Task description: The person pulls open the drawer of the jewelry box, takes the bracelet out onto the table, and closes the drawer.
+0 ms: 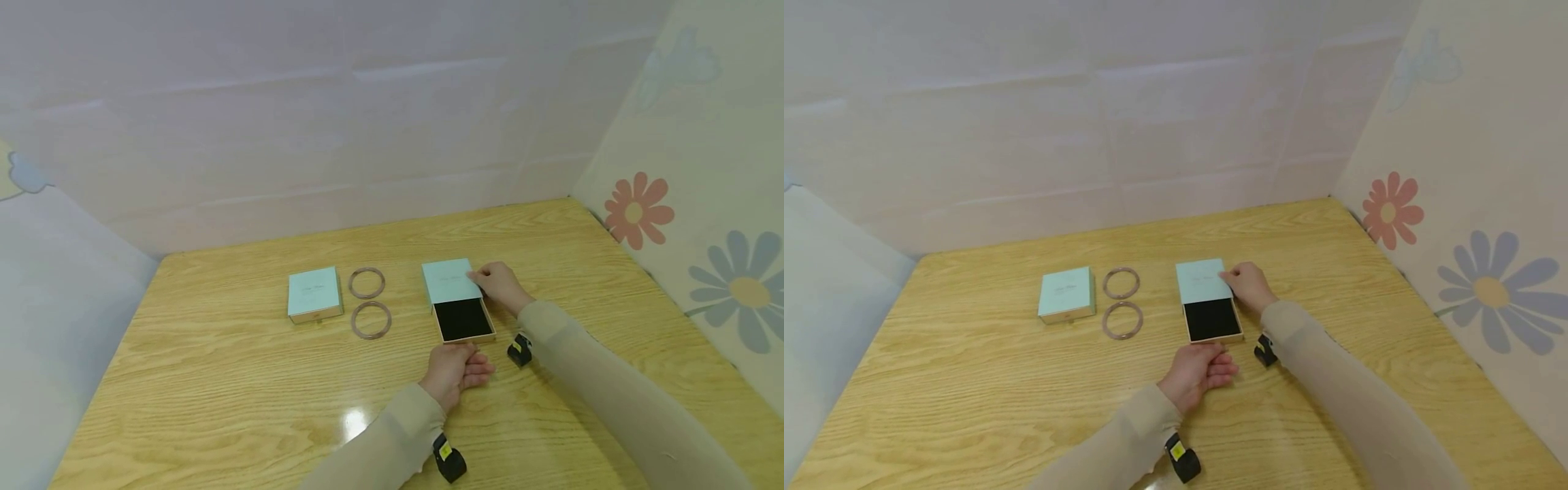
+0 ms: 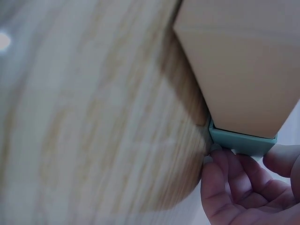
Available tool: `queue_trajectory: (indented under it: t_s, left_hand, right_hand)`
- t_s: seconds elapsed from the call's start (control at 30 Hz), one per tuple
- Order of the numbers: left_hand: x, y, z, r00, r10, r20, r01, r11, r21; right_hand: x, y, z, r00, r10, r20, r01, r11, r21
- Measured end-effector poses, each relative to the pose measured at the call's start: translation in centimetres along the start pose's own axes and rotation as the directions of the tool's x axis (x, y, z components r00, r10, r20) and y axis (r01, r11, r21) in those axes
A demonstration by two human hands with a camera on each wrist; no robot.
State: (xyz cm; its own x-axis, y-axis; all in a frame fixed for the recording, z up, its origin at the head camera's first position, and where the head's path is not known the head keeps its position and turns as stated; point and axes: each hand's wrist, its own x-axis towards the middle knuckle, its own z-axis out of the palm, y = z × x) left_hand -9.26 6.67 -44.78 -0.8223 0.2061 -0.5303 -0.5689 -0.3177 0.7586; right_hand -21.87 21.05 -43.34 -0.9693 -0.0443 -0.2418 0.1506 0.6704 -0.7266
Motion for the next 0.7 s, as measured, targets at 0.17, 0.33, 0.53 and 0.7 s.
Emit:
queue_trajectory:
  t_s: [0.17, 0.33, 0.53, 0.7]
  left_hand:
    - [-0.03, 0.08, -0.01, 1.0, -0.004, 0.003, 0.004, 1.0, -0.006]
    - [-0.16, 0.21, -0.09, 1.0, -0.004, 0.002, 0.004, 1.0, -0.007]
    - [-0.22, 0.31, -0.09, 1.0, 0.012, 0.01, -0.012, 1.0, 0.0]
    - [-0.32, 0.54, -0.09, 1.0, 0.009, 0.017, -0.009, 1.0, 0.004]
  right_hand:
    - [0.0, 0.04, 0.06, 1.0, -0.003, -0.002, 0.003, 1.0, 0.002]
    - [0.0, 0.11, 0.08, 1.0, -0.01, -0.003, 0.01, 1.0, -0.003]
    - [-0.09, 0.03, 0.08, 1.0, -0.01, 0.001, 0.01, 1.0, -0.008]
    - [-0.1, 0.03, 0.08, 1.0, -0.012, 0.001, 0.012, 1.0, 0.002]
